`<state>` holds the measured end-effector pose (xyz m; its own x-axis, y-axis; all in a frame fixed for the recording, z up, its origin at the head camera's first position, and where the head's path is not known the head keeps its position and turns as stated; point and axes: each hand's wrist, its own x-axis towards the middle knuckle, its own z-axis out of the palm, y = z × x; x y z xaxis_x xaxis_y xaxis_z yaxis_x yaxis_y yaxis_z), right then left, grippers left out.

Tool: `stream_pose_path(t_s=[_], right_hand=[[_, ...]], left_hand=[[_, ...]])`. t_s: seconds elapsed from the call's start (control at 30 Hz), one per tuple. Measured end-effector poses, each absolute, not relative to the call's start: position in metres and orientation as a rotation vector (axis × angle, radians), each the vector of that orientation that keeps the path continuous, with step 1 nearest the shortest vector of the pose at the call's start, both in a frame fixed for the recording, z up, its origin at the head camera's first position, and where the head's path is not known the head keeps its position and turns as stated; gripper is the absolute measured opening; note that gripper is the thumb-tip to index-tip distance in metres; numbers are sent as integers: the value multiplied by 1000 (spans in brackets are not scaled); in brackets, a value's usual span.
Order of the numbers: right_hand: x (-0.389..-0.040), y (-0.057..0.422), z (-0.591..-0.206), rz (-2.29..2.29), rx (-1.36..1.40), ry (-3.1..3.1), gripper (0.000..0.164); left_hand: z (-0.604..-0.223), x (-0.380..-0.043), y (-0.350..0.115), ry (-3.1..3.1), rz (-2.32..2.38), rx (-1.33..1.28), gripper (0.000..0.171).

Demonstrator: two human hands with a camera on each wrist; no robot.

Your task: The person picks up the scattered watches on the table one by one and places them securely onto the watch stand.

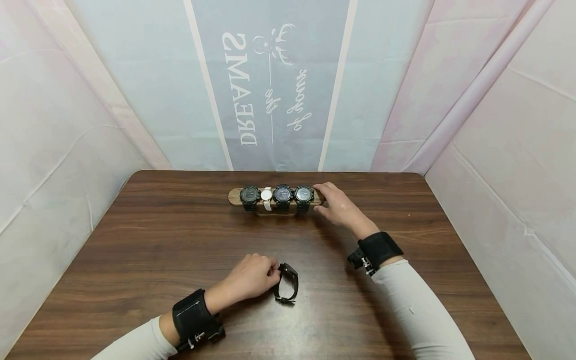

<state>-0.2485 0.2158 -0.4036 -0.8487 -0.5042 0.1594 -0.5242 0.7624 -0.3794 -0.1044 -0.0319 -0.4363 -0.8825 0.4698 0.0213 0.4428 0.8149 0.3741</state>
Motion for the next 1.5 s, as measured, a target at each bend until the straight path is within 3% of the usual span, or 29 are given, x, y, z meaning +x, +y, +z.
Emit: stream_pose_path(t_s=[0.37, 0.73, 1.1, 1.5], right_hand=[[-249, 215, -401, 650, 857, -2906, 58], [-250, 216, -402, 661, 864, -2905, 59], [-252, 216, -404, 641, 882, -2881, 58], [-242, 218, -386, 633, 816, -2940, 72]], left_hand=[[-420, -111, -41, 3006, 769, 875, 7], [-400, -122, -54, 3111, 820, 974, 6], [-392, -132, -63, 3172, 904, 892, 8], [-386, -141, -69, 3295, 931, 846, 10]])
